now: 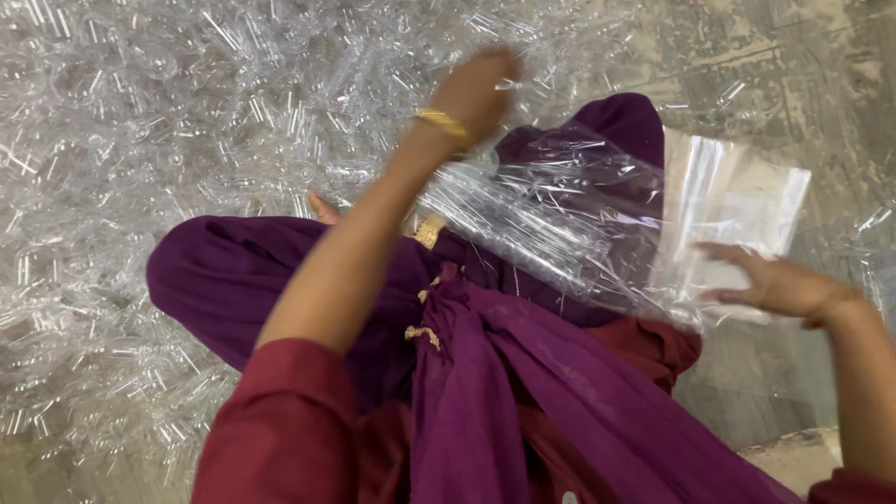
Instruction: The person sits cross-legged on the floor among a large spread of small clear plastic components and picks them up one at a time, counting them into a clear plastic bag on their lap. They occasionally gather loose pieces from the floor and press the filled bag flat.
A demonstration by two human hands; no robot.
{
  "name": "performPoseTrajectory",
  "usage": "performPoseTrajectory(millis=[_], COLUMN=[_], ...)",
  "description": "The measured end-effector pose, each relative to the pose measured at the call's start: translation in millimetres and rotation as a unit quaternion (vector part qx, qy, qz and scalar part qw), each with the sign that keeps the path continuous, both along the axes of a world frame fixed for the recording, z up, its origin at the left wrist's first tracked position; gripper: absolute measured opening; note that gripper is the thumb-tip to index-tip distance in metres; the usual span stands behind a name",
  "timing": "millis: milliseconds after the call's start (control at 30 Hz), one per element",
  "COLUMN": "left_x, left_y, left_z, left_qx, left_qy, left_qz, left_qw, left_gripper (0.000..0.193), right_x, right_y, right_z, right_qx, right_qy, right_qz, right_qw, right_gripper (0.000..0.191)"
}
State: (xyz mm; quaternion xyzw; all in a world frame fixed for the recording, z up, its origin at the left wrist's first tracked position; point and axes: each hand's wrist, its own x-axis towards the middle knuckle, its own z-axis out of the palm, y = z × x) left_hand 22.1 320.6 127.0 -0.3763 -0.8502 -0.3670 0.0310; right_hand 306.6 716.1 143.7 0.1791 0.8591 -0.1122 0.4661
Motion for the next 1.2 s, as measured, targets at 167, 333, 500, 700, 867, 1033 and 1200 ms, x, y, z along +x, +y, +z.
performPoseTrajectory(millis=[167,333,500,700,867,1033,1200], left_x=[-13.9,29.4,7.1,-0.5,-11.6,-22.9,-18.5], left_y=[-178.5,-204.3,-224.9,-244.4,-241.6,-237.5,-227.4], left_z=[-50.8,-89.5,-65.2,-40.8,-67.1,-83.3,-75.5], left_qx=[-0.351,-0.323,-0.131,0.211,0.526,0.564,0.493], left_qy=[-0.189,-0.096,-0.186,-0.242,-0.343,-0.35,-0.361], left_qz=[0.086,0.09,0.123,0.203,0.217,0.177,0.177], left_qw=[0.913,0.937,0.966,0.925,0.747,0.727,0.771], left_gripper=[0.04,0.059,0.066,0.066,0.045,0.045,0.074], right_x=[-59.3,-166.5,-255.7,-251.1,-210.8,-216.2,-262.5], right_y=[29.0,-51.7,-233.8,-302.5,-274.4,-274.9,-286.1], right_z=[12.0,78.0,44.0,-27.2,-60.1,-52.7,-31.1], right_qx=[0.036,0.075,-0.209,-0.132,-0.257,-0.252,-0.15], right_qy=[0.355,0.573,0.486,0.104,0.014,0.075,0.329], right_qz=[0.087,0.293,0.309,0.276,0.166,0.205,0.236], right_qw=[0.93,0.762,0.791,0.946,0.952,0.943,0.902], right_gripper=[0.063,0.05,0.04,0.041,0.029,0.029,0.022])
